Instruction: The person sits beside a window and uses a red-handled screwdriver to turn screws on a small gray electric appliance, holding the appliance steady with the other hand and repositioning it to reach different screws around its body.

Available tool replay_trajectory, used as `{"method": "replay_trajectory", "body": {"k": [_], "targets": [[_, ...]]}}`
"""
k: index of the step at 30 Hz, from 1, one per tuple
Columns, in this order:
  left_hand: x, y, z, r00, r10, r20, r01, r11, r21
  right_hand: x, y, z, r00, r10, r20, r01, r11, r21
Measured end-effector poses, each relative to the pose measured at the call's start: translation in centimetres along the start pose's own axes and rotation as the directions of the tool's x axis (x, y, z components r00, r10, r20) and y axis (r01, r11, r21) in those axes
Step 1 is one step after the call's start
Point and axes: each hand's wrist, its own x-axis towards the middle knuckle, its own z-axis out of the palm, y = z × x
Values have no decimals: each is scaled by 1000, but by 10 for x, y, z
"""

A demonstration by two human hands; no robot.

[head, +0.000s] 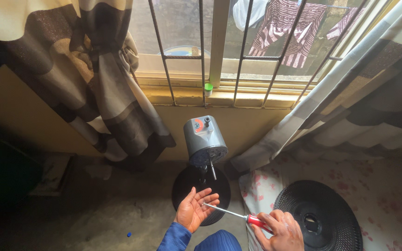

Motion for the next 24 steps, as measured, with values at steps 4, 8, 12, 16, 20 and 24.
{"method": "replay_trajectory", "body": {"k": [4,8,12,16,20,24], "targets": [[1,-3,-4,999,26,19,-26,1000,-7,-3,2,3,998,44,-40,-42,997,58],[-1,-6,-4,998,55,-8,-55,998,31,-5,5,7,990,140,-30,-137,987,89],[-1,-5,0,997,83,3,-83,995,49,-6,11,10,985,163,-47,-159,984,86],[1,-6,1,994,108,8,-108,989,101,-6,17,12,984,167,-56,-159,980,118],[4,-10,-1,993,119,4,-119,988,98,-7,18,11,985,163,-61,-155,980,125],[10,-11,-5,992,123,-25,-120,988,102,-5,16,8,977,213,-7,-211,971,111]]}}
